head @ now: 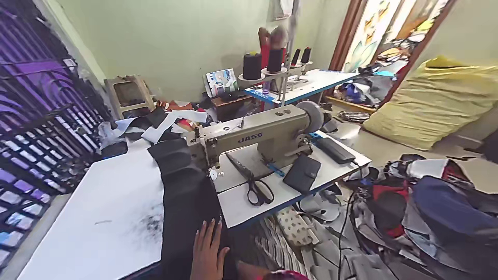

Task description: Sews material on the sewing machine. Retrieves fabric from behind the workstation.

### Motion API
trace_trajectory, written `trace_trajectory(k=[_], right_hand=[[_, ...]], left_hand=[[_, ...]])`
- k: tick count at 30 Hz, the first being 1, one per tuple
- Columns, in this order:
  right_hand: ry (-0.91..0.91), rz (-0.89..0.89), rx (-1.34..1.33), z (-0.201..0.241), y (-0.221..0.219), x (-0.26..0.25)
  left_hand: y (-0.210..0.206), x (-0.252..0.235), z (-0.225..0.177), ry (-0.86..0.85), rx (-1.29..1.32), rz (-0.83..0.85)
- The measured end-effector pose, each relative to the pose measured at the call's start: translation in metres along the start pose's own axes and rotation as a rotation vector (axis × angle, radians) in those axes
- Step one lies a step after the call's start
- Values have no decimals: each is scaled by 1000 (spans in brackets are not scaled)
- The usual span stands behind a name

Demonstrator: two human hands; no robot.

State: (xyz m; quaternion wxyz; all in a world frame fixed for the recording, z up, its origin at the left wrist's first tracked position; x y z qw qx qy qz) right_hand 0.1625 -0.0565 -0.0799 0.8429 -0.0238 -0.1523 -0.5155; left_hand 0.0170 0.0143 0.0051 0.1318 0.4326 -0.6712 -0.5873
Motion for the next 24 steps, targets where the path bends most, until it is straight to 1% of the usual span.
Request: trace_trajectory(k=[1, 2, 3, 5, 6, 8, 10, 11, 12, 14, 16, 17, 18, 20, 22, 24], right_hand=[[-86, -33, 25, 12, -2, 4], [-213, -95, 28, 37, -7, 11], [-306, -121, -11, 54, -10, 15], [-106, -98, -161, 39, -8, 18], [-26, -79, -220, 31, -7, 19], [23, -120, -235, 10, -3, 16], [0, -238, -57, 29, 9, 23], [23, -313, 45, 43, 17, 27], [85, -382, 144, 53, 26, 31], [323, -558, 317, 68, 44, 36], [547, -708, 525, 81, 57, 35], [627, -749, 613, 87, 61, 30], [674, -757, 674, 93, 63, 25], [695, -705, 718, 100, 61, 9], [693, -663, 697, 101, 56, -10], [725, -699, 682, 98, 50, -24]], left_hand=[[0, 4, -1, 11, -19, -57], [1, 8, -4, 24, -46, -124], [1, 13, -6, 38, -80, -193], [0, 21, -12, 75, -111, -271], [-1, 24, -15, 92, -89, -262], [1, 28, -20, 151, 70, -155], [6, 30, -24, 238, 303, -24], [8, 32, -26, 257, 384, -12], [9, 34, -29, 270, 446, -25], [10, 36, -31, 322, 587, -25], [11, 36, -33, 408, 788, 35], [14, 35, -35, 449, 902, 67], [17, 35, -37, 482, 1009, 95], [23, 33, -40, 531, 1172, 119], [26, 32, -43, 556, 1261, 128], [25, 33, -44, 567, 1305, 124]])
Point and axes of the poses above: each hand's wrist, its own x-axis away from the middle knuckle, its own y-axis out of the back of the hand, z = x × y, the point moved 3 cm from there along -x, towards the middle knuckle, and after that the axes turned 11 degrees about -x, right-handed, at the moved point
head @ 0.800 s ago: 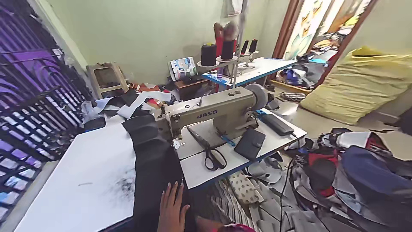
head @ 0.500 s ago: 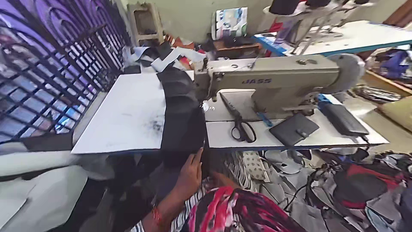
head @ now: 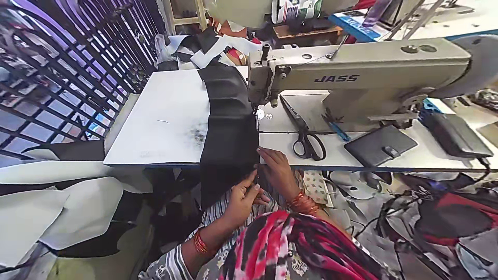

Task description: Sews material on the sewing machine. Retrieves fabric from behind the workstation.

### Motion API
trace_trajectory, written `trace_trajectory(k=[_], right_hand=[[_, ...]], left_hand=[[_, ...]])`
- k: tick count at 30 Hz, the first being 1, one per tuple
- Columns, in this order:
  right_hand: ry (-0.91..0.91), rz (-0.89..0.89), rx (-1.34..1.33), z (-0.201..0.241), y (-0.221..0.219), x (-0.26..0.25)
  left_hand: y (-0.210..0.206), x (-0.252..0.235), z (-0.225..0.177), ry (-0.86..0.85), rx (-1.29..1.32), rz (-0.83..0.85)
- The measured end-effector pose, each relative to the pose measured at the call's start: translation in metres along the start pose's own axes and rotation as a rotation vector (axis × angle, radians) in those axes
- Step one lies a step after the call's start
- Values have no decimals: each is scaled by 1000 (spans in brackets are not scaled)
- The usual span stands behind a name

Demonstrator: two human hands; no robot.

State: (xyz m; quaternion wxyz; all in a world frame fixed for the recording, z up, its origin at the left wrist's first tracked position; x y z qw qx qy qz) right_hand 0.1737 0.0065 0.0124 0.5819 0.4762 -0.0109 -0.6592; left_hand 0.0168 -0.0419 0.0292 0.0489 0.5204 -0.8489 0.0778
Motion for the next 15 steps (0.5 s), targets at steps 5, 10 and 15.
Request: trace_trajectory(k=[5, 10, 15], right_hand=[[92, -57, 107, -3, -14, 1], [138, -9, 132, -6, -12, 4], [168, -14, 144, -5, -9, 6]], left_hand=[[19, -6, -4, -307, -610, -39], [69, -71, -27, -663, -1190, -238], [65, -108, -20, -532, -1279, 25]])
Point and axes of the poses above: each hand's wrist, its own x-axis away from the middle knuckle, its own y-axis out of the back of the hand, z = x × y, the point moved 3 cm from there along -x, towards the middle knuckle, and after that the axes turned 11 degrees about -x, right-handed, at the moved point
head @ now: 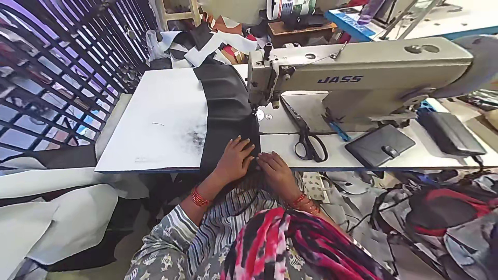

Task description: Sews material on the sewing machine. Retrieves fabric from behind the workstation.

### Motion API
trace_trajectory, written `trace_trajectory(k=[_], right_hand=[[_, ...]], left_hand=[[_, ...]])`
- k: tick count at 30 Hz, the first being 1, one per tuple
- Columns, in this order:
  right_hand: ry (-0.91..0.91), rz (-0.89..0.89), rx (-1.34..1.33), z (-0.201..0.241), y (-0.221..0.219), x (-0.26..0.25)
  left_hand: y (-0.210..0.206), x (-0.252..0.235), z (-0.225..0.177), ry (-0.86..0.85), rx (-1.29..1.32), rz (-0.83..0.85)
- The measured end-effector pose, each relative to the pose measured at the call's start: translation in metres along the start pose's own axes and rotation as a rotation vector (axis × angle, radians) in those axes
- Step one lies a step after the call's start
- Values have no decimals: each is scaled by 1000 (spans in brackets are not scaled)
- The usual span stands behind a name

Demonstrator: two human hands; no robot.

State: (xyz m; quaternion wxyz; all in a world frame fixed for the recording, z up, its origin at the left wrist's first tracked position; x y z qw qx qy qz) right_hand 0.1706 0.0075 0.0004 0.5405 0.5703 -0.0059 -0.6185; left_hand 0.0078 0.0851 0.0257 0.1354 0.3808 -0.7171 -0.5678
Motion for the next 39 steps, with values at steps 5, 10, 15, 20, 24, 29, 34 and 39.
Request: trace_trajectory(k=[5, 10, 15, 20, 24, 29, 34, 39], right_hand=[[-6, 4, -15, 3, 1, 5], [11, 1, 13, 4, 0, 4], [25, 20, 26, 5, 2, 4], [27, 0, 56, 5, -2, 4], [30, 7, 75, 6, 0, 5], [25, 22, 66, 8, 0, 1], [-9, 26, 51, 5, 0, -5], [-80, 69, 31, -5, 0, -20]], left_hand=[[-3, 7, -15, 49, -72, 79], [-1, 8, -16, 54, -65, 131], [-3, 9, -18, 47, -102, 89], [-6, 9, -16, 32, -143, 20], [-9, 9, -19, 39, -144, -7], [-5, 9, -19, 46, -139, 13], [-4, 3, -17, 64, -133, 50], [-2, -18, -8, 93, -153, 146]])
Point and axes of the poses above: each hand's wrist, its own x-axis away from the middle knuckle, its own y-axis out of the back of the hand, z = x × y, the point moved 3 cm from there along -x, towards the middle knuckle, and after that the axes turned 11 degrees about -x, right-handed, at the moved point
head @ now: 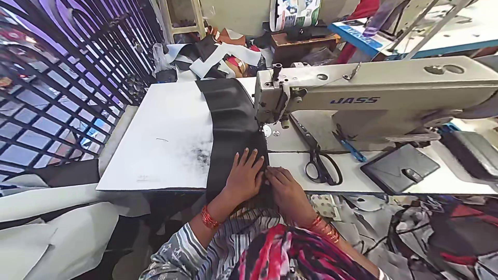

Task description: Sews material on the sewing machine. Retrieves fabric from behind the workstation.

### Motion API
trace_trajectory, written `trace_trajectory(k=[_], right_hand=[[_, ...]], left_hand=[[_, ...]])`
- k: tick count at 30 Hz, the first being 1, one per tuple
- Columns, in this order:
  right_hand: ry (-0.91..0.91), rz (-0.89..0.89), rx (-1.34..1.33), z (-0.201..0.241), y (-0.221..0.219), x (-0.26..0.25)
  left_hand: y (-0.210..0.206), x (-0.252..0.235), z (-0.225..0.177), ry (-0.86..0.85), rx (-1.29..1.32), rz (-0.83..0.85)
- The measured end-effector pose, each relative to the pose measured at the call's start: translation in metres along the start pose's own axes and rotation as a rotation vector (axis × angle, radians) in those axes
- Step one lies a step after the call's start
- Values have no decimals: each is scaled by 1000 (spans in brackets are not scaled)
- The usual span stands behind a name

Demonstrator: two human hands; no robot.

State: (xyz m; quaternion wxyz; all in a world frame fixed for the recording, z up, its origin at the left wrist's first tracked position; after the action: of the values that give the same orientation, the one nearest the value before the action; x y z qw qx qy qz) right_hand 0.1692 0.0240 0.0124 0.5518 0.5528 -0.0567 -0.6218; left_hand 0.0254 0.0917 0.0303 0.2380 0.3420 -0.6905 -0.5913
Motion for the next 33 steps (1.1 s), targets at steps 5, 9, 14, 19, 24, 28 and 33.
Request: trace_trajectory(k=[5, 9, 14, 19, 24, 28, 33], right_hand=[[-35, 64, 10, -8, 0, -14], [-38, 94, 23, -8, 1, -19], [-37, 124, 4, -8, 3, -15], [-3, 114, -17, -5, 3, -6], [3, 129, 0, -1, 5, -1], [2, 121, 12, 0, 4, 1], [2, 122, 4, 0, 4, 1]], left_hand=[[4, -21, 8, 38, 6, 72], [7, -35, 13, 68, 5, 123], [8, -48, 16, 102, -21, 155], [16, -35, 5, 62, 41, 159], [13, -7, -10, 85, 15, 204], [2, -8, -3, 75, 1, 97], [2, -20, 3, 80, -24, 74]])
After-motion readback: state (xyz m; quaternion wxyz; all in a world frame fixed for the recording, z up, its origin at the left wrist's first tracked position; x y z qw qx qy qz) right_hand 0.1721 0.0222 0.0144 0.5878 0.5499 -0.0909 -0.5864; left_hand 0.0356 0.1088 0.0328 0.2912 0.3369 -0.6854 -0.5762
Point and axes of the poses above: each hand's wrist, its own x-axis away from the middle knuckle, its own y-axis out of the back of the hand, z = x × y, the point moved 3 cm from there along -x, towards the middle knuckle, and after that the axes turned 11 degrees about -x, right-handed, at the moved point
